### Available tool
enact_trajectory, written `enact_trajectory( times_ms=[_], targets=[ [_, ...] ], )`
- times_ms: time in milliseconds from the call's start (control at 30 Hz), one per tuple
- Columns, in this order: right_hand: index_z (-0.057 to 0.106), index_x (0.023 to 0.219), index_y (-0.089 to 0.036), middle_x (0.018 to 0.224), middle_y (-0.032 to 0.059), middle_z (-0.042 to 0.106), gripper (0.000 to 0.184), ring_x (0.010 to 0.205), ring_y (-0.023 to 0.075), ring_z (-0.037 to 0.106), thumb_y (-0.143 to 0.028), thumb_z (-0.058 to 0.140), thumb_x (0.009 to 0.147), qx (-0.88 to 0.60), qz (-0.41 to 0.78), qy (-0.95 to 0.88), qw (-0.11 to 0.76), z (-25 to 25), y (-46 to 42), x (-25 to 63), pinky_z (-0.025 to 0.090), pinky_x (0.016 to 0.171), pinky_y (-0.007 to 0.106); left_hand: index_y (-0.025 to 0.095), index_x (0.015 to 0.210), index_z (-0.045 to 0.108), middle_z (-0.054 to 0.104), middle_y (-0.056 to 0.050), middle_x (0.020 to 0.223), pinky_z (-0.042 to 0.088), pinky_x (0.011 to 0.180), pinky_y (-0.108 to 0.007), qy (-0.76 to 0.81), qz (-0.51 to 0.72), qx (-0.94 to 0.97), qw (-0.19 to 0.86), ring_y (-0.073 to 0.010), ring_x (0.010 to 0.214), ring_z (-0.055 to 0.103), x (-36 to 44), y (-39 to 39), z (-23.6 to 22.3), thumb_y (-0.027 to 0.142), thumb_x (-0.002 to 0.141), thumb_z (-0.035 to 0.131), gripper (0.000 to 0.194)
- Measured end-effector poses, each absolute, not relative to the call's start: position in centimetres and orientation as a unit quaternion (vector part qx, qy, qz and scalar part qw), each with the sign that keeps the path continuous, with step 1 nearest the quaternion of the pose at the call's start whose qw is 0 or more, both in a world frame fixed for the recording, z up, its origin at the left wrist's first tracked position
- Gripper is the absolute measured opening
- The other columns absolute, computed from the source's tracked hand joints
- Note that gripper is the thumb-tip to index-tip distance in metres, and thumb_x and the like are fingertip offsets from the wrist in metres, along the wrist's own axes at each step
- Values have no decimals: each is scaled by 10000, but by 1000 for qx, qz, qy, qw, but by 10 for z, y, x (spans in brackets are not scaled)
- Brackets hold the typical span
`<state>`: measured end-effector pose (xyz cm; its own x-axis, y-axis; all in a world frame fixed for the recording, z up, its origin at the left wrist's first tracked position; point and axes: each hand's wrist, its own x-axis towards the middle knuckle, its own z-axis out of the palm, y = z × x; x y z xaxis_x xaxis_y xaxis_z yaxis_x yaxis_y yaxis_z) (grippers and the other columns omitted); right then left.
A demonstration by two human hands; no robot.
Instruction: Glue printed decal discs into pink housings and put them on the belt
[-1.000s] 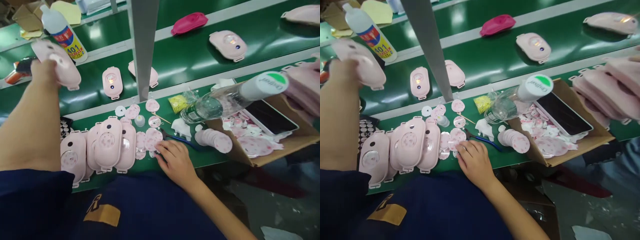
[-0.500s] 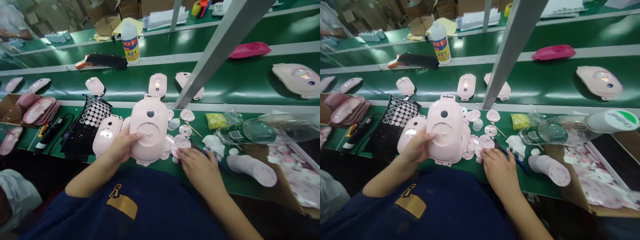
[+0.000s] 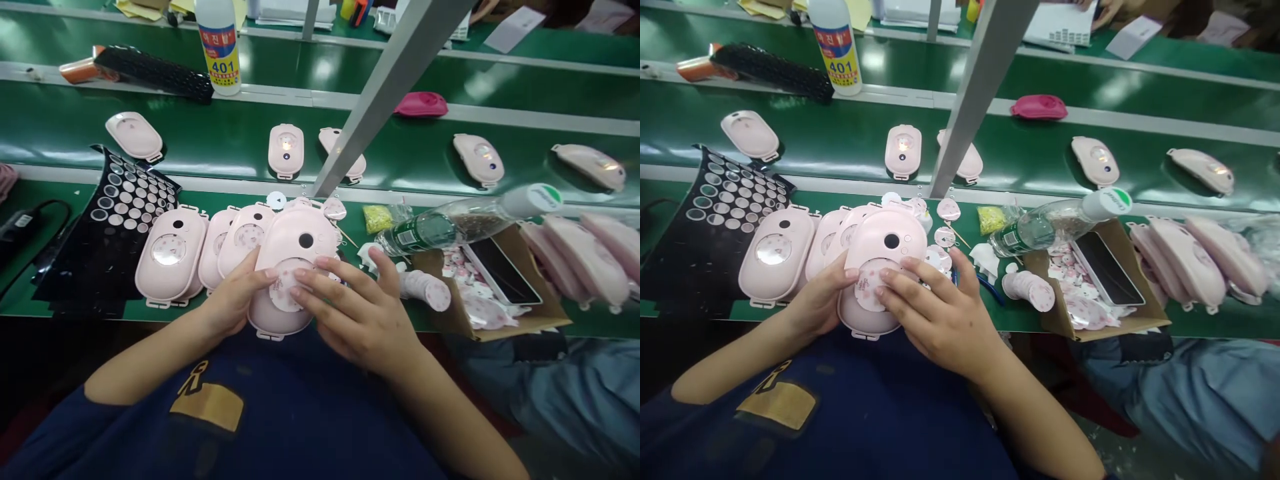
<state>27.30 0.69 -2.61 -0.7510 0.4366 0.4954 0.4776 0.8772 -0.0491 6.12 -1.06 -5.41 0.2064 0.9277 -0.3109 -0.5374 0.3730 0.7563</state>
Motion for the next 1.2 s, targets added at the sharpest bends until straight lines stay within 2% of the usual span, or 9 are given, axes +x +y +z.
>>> enact_trajectory(
  times_ms=[167, 267, 433, 567, 667, 833, 1067, 1133, 1200],
  targets=[
    [631, 1356, -268, 1325, 6, 734, 493, 1380, 248, 560, -177, 553, 878, -242, -66, -944, 215, -34, 5, 278, -67, 1285, 518, 239, 1294, 642, 736, -122, 1204, 582, 943, -489, 391, 490, 256, 736, -396, 1152, 682, 54, -16, -55, 396, 729, 866, 627],
    [611, 1380, -269, 1333, -5, 730, 526, 1375, 231, 554, -184, 525, 867, -244, -91, -943, 208, -30, 4, 278, -100, 1277, 487, 237, 1300, 638, 730, -122, 1225, 571, 976, -490, 388, 492, 250, 738, -396, 1185, 667, 53, -17, -55, 379, 719, 878, 645],
    [652, 1337, -214, 1274, 36, 750, 451, 1211, 251, 594, -311, 560, 906, -282, -112, -927, 218, -29, -5, 269, 94, 1236, 441, 227, 1307, 626, 723, -116, 1242, 562, 990, -487, 407, 499, 247, 724, -401, 1224, 645, 54, -18, -56, 376, 690, 896, 689],
    [708, 1172, -239, 1042, 23, 771, 244, 986, 213, 626, -258, 581, 965, -319, -90, -911, 243, -30, -12, 256, 331, 1011, 403, 224, 1279, 635, 722, -110, 1248, 546, 1011, -494, 407, 499, 255, 721, -404, 1257, 622, 59, -20, -58, 362, 699, 890, 649],
    [718, 1025, -239, 952, 21, 745, 102, 921, 201, 615, -231, 630, 975, -366, -49, -886, 282, -29, -11, 247, 365, 889, 384, 219, 1245, 642, 719, -102, 1260, 528, 1038, -480, 402, 509, 262, 715, -394, 1280, 607, 63, -21, -57, 351, 710, 887, 604],
    [718, 1007, -273, 1008, 41, 635, 67, 945, 216, 570, -281, 673, 958, -435, 4, -836, 336, -41, -6, 243, 380, 888, 394, 222, 1265, 630, 737, -101, 1185, 551, 1005, -466, 392, 514, 257, 719, -391, 1247, 630, 62, -21, -55, 384, 696, 902, 651],
    [607, 1201, -334, 1405, 65, 390, 368, 1318, 303, 463, -198, 640, 860, -404, 119, -799, 430, -66, -3, 244, 430, 1093, 507, 195, 1363, 568, 699, -121, 1303, 529, 1035, -470, 436, 483, 322, 688, -366, 1252, 626, 57, -24, -64, 376, 763, 863, 693],
    [462, 1405, -399, 1516, 56, 324, 593, 1412, 318, 406, -214, 618, 863, -403, 194, -753, 482, -71, -4, 242, 399, 1153, 555, 191, 1363, 566, 683, -121, 1340, 513, 1062, -470, 441, 481, 359, 668, -361, 1275, 613, 56, -24, -66, 391, 783, 853, 677],
    [173, 1577, -432, 1638, 49, 237, 792, 1507, 320, 332, -283, 568, 907, -406, 322, -707, 481, -76, -5, 241, 358, 1204, 588, 186, 1363, 558, 675, -122, 1355, 501, 1081, -474, 442, 479, 391, 650, -357, 1292, 602, 55, -25, -67, 397, 806, 835, 657]
  ],
)
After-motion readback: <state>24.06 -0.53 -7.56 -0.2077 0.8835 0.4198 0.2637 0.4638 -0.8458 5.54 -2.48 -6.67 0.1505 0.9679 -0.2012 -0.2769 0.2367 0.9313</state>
